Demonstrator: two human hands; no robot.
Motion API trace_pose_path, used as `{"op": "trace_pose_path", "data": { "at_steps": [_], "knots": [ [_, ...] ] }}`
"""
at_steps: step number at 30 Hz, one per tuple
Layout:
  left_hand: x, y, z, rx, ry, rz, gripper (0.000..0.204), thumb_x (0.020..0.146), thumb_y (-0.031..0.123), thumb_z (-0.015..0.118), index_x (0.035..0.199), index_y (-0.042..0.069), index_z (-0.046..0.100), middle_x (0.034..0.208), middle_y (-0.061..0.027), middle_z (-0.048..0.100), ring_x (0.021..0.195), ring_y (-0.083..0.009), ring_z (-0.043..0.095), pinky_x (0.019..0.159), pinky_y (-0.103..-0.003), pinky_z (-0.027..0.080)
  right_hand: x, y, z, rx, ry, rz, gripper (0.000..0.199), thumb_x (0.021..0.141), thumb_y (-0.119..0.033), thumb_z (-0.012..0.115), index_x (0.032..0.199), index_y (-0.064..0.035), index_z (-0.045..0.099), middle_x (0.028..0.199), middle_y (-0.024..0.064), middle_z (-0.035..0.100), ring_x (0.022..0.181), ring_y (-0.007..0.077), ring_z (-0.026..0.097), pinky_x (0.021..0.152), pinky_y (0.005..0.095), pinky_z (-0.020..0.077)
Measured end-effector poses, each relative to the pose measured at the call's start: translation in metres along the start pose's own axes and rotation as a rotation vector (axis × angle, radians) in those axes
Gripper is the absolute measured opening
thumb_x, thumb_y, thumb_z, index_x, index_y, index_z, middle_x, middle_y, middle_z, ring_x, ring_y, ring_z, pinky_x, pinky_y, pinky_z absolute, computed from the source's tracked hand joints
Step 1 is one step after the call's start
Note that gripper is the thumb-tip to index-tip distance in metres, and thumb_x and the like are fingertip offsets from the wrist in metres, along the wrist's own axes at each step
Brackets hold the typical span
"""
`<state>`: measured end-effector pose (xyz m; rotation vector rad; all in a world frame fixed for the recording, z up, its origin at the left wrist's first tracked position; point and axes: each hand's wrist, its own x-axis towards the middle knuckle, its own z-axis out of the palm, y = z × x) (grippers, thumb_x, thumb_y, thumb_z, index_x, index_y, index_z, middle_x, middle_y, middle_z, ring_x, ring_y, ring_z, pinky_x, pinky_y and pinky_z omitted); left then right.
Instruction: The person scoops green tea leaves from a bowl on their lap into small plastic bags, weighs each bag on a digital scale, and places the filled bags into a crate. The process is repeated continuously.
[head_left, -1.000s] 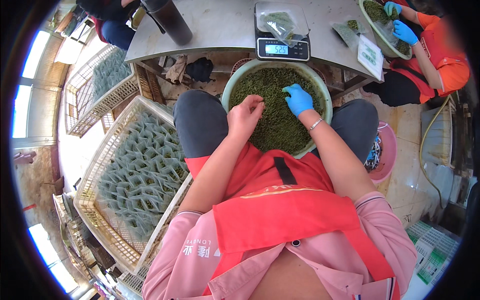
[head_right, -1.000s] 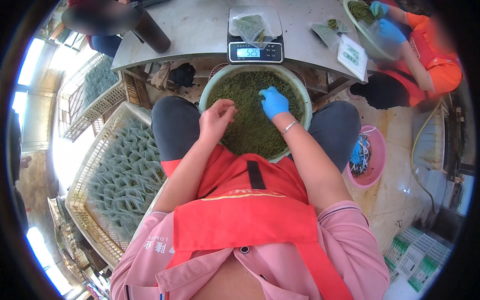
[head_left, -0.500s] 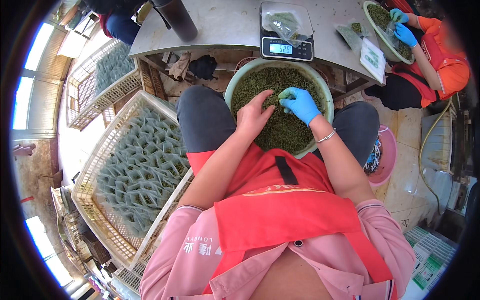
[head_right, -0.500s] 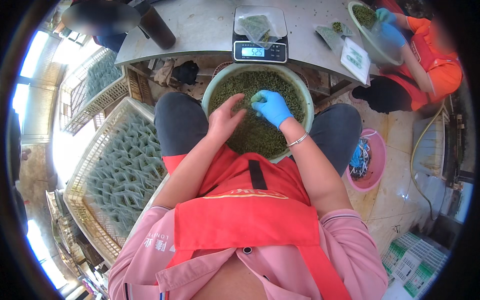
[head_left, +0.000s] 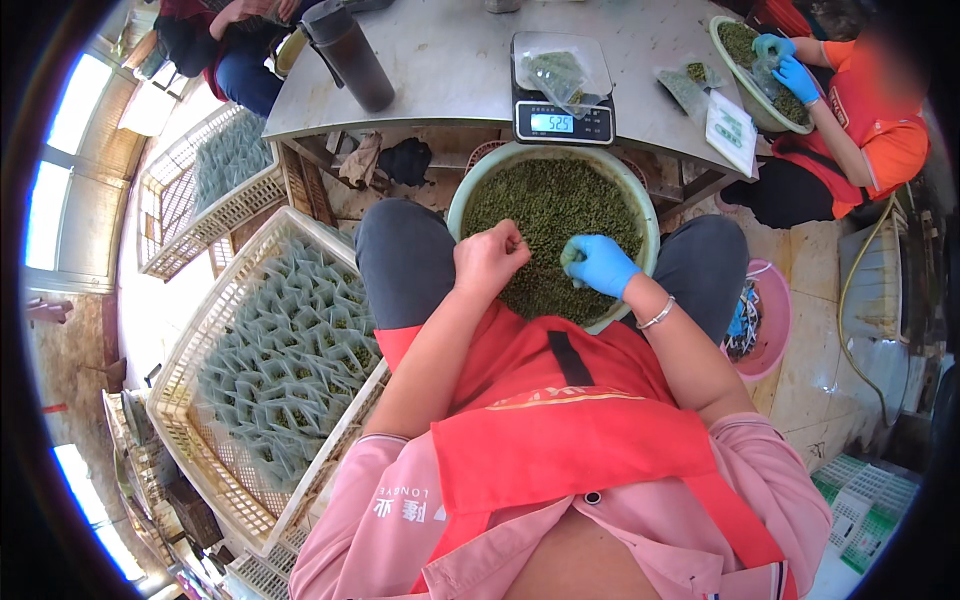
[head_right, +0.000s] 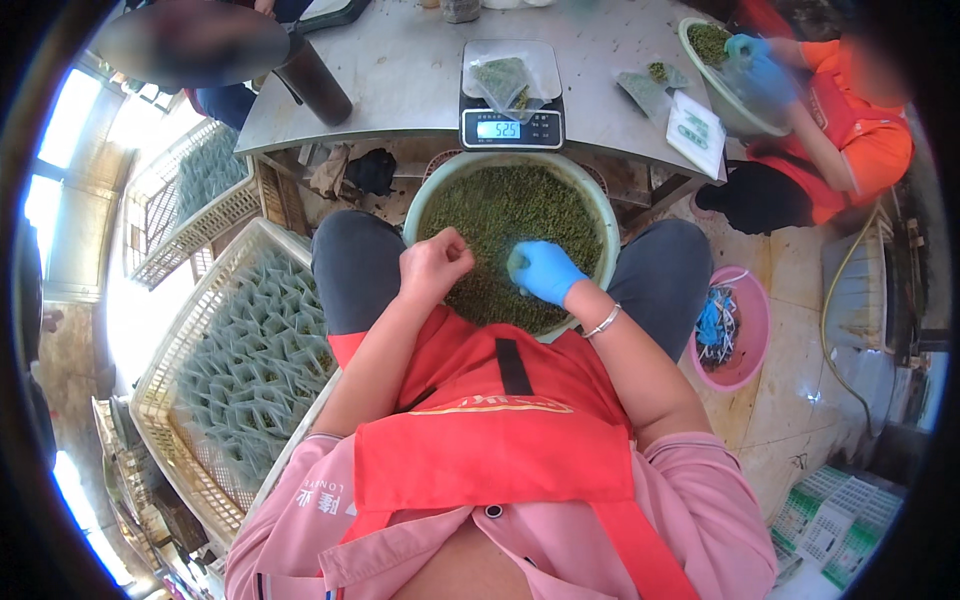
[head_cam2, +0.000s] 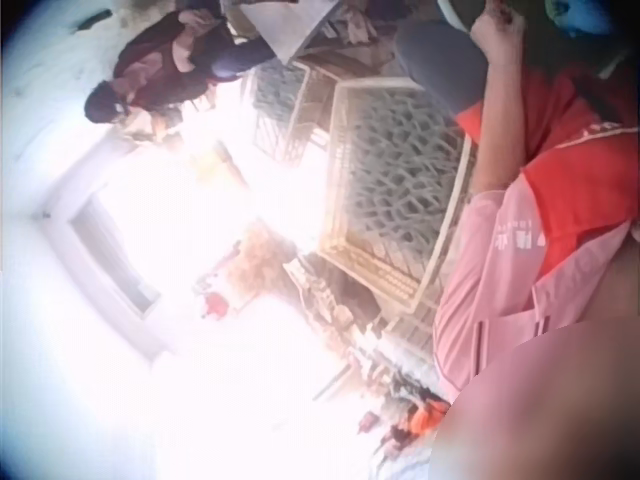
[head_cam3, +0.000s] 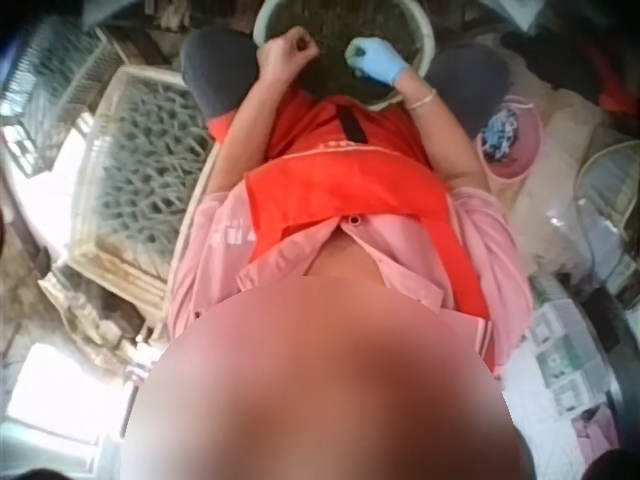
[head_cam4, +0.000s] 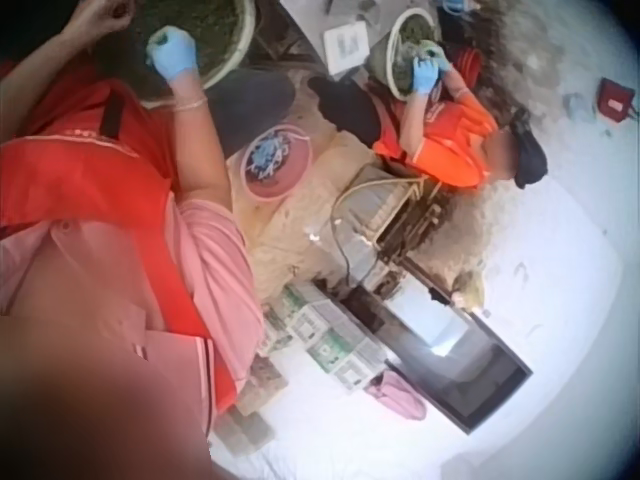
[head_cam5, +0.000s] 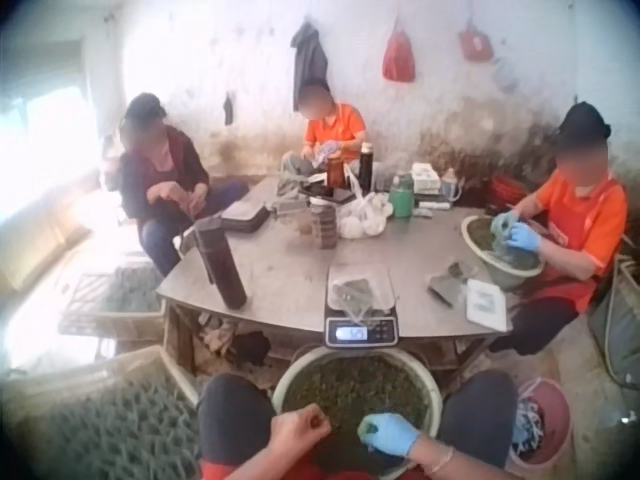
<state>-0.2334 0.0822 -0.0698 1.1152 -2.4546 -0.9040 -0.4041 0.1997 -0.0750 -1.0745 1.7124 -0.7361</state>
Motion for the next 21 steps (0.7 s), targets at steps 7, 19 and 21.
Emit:
{"op": "trace_pose_path", "data": {
  "at_steps": [7,19,21],
  "knots": [
    [-0.003,0.009,0.009,-0.194,-0.099,0.129,0.017,0.077,0.024,0.065,0.087,0.01,0.064,0.07,-0.0074,0.065,0.064,-0.0201,0.064,0.059,-0.032,0.049,0.048,-0.056,-0.063,1.005,0.289,-0.255,0.016,0.086,-0.012,0.056,0.099,-0.0028,0.06,0.092,0.0122,0.064,0.077,0.0186,0.064,0.07,0.0307,0.0527],
    [-0.006,-0.003,0.022,-0.684,-0.199,-0.063,0.016,0.082,0.017,0.063,0.093,0.005,0.061,0.077,-0.0072,0.066,0.064,-0.0083,0.062,0.06,-0.025,0.05,0.018,-0.027,-0.015,0.589,0.346,-0.094,0.021,0.087,-0.009,0.053,0.105,-0.0035,0.061,0.085,0.0063,0.066,0.061,0.0109,0.061,0.056,0.0234,0.05],
    [-0.006,-0.007,0.026,-0.718,-0.21,-0.073,0.021,0.079,0.022,0.064,0.094,0.007,0.061,0.076,-0.0086,0.066,0.062,-0.0152,0.063,0.058,-0.028,0.05,0.019,-0.024,-0.016,0.581,0.349,-0.099,0.023,0.085,-0.006,0.055,0.106,-0.0035,0.061,0.093,0.0074,0.065,0.064,0.0105,0.061,0.058,0.0235,0.0501]
  ]
}}
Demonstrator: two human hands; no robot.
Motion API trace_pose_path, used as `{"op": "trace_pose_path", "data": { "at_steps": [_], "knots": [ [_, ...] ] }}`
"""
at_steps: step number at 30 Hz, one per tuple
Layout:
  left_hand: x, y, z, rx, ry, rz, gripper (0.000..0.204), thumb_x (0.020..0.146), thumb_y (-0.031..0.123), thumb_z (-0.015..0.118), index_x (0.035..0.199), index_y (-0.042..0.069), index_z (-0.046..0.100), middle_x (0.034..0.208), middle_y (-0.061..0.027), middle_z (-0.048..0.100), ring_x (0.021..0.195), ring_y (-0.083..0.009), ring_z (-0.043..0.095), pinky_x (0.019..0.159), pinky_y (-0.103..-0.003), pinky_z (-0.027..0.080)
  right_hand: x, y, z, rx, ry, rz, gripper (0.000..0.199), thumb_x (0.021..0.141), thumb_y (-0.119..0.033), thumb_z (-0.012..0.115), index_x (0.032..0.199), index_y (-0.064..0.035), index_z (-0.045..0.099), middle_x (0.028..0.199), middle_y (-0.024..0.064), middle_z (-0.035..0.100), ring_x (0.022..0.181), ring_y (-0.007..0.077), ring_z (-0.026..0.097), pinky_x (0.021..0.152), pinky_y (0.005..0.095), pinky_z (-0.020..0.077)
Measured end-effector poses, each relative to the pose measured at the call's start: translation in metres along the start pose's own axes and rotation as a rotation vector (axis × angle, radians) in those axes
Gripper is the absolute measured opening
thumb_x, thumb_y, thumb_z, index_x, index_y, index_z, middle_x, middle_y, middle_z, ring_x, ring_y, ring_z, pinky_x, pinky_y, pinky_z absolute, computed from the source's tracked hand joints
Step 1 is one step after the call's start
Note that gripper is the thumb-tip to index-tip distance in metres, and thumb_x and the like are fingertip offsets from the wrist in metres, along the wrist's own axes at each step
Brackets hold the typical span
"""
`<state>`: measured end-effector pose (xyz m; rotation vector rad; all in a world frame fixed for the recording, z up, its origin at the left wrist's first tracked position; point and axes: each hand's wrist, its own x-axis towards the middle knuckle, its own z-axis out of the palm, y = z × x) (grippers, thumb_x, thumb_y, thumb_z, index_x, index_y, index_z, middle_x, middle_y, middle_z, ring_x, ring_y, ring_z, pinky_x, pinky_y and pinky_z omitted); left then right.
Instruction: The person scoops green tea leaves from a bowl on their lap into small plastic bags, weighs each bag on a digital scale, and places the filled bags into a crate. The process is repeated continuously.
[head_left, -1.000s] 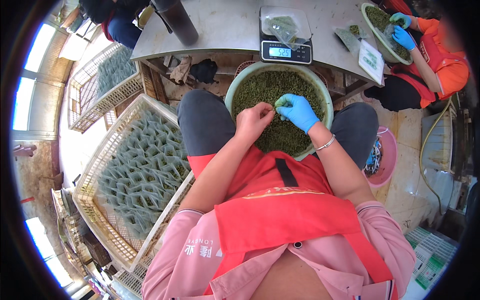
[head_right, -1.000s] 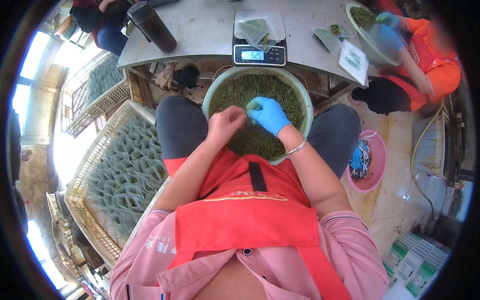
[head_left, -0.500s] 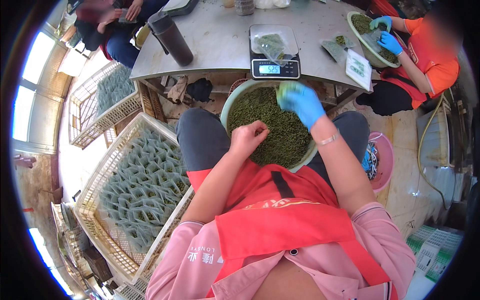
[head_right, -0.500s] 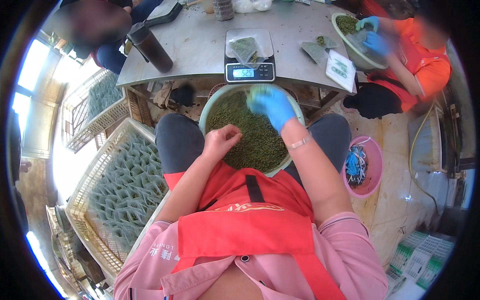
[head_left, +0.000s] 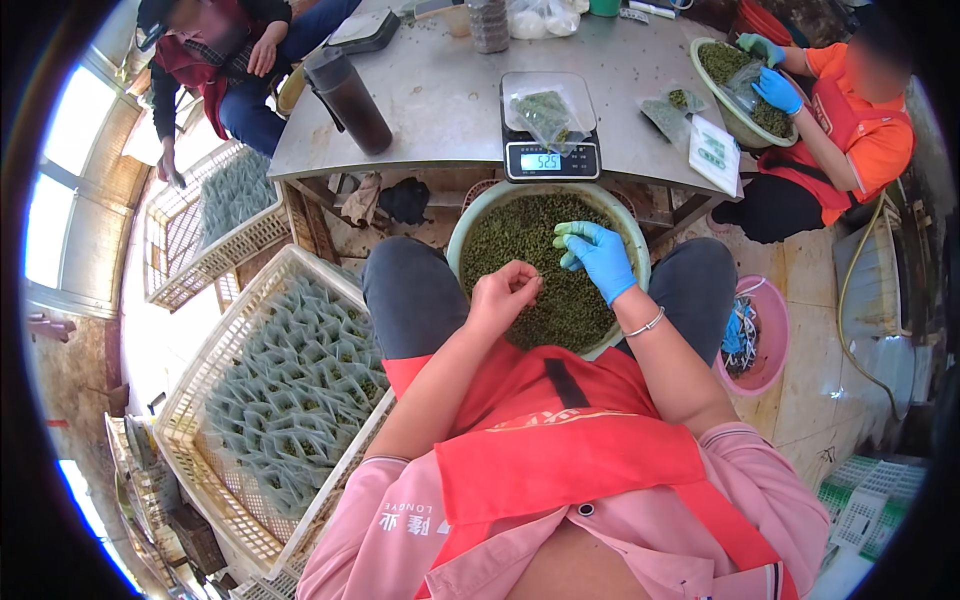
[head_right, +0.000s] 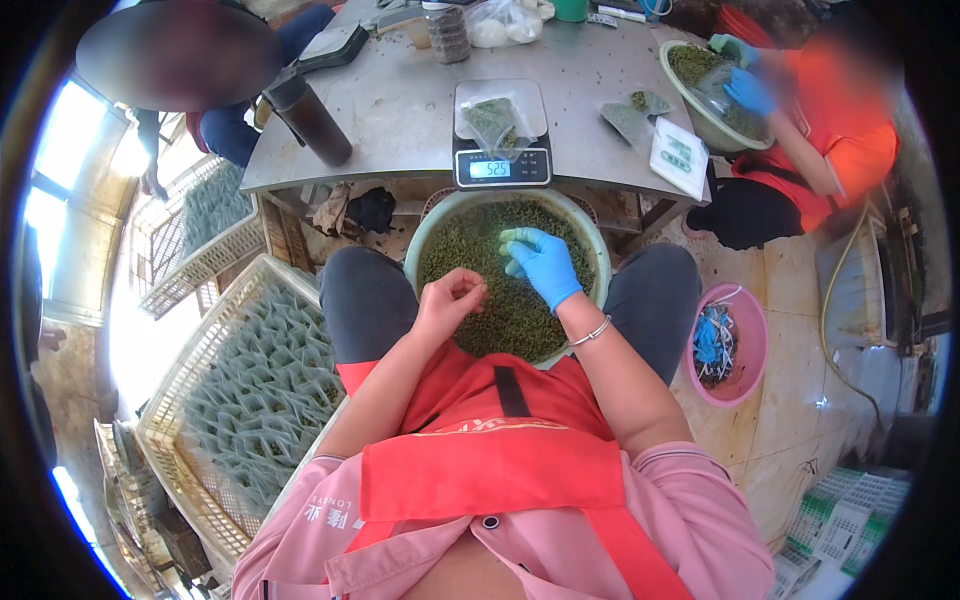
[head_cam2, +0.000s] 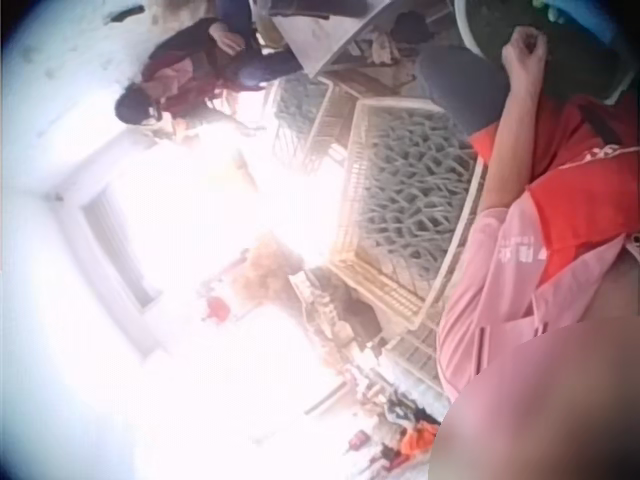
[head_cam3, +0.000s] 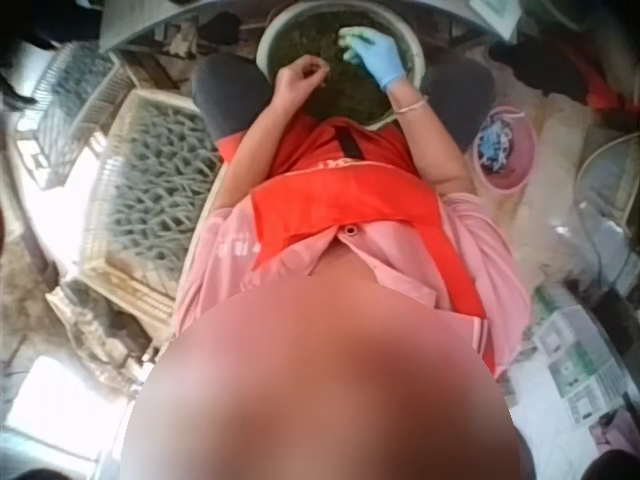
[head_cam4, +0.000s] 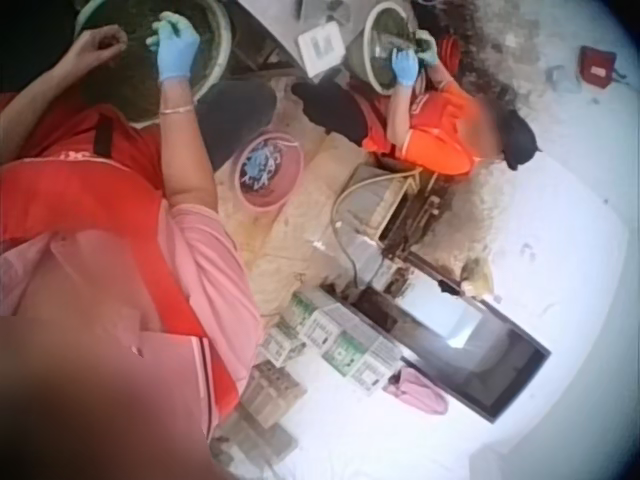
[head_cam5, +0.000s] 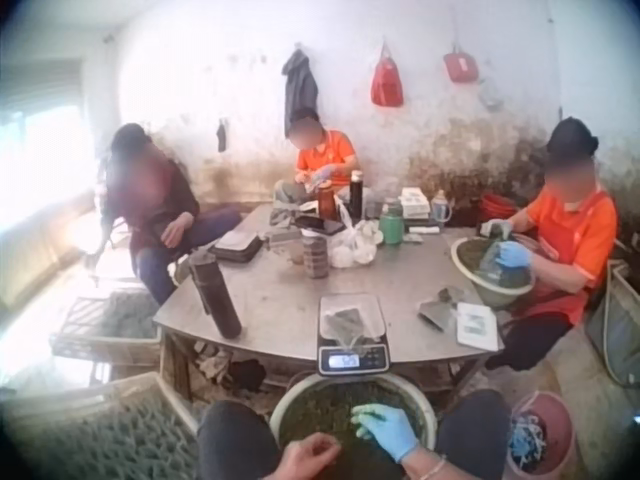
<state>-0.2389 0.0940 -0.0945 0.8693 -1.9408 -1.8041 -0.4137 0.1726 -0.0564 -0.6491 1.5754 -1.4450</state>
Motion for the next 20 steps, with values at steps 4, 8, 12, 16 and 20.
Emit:
{"op": "trace_pose_path", "data": {
  "at_steps": [4,8,12,16,20],
  "knots": [
    [-0.002,0.023,0.0,0.437,-0.061,0.156,0.027,0.078,0.021,0.067,0.102,0.01,0.06,0.077,-0.0082,0.066,0.064,-0.0146,0.063,0.061,-0.029,0.05,0.015,0.012,-0.008,-0.228,0.083,-0.424,0.03,0.081,-0.001,0.058,0.11,-0.0044,0.061,0.119,0.0112,0.055,0.073,0.0112,0.06,0.063,0.0237,0.0503],
    [0.004,0.048,-0.017,0.608,-0.06,0.237,0.032,0.076,0.026,0.068,0.104,0.014,0.061,0.078,-0.0069,0.067,0.071,-0.0225,0.065,0.063,-0.033,0.051,0.022,-0.028,0.01,-0.514,0.119,-0.652,0.041,0.079,-0.001,0.058,0.119,-0.0093,0.057,0.134,0.0124,0.041,0.071,0.0106,0.053,0.068,0.0236,0.0476],
    [0.041,0.061,-0.052,0.61,0.125,0.294,0.028,0.077,0.024,0.067,0.102,0.013,0.063,0.078,-0.0097,0.066,0.069,-0.0188,0.065,0.063,-0.031,0.051,0.049,-0.051,0.024,-0.694,0.165,-0.62,0.041,0.078,-0.002,0.059,0.119,-0.0053,0.055,0.131,0.0149,0.043,0.078,0.0169,0.057,0.072,0.0277,0.0486],
    [0.077,0.054,-0.091,0.339,0.293,0.294,0.02,0.081,0.019,0.063,0.098,0.01,0.063,0.077,-0.0087,0.066,0.063,-0.0173,0.066,0.059,-0.029,0.05,0.065,-0.037,0.019,-0.75,0.306,-0.837,0.038,0.079,-0.002,0.054,0.116,-0.0028,0.054,0.124,0.016,0.049,0.108,0.0285,0.053,0.085,0.033,0.0474],
    [0.095,0.039,-0.101,0.155,0.43,0.13,0.02,0.084,0.017,0.061,0.101,0.006,0.061,0.087,-0.0069,0.068,0.067,-0.0152,0.067,0.063,-0.025,0.052,0.062,-0.032,0.009,-0.567,0.293,-0.688,0.041,0.082,0.0,0.052,0.122,-0.0063,0.053,0.128,0.0133,0.047,0.111,0.0281,0.051,0.093,0.0323,0.0426]
  ]
}}
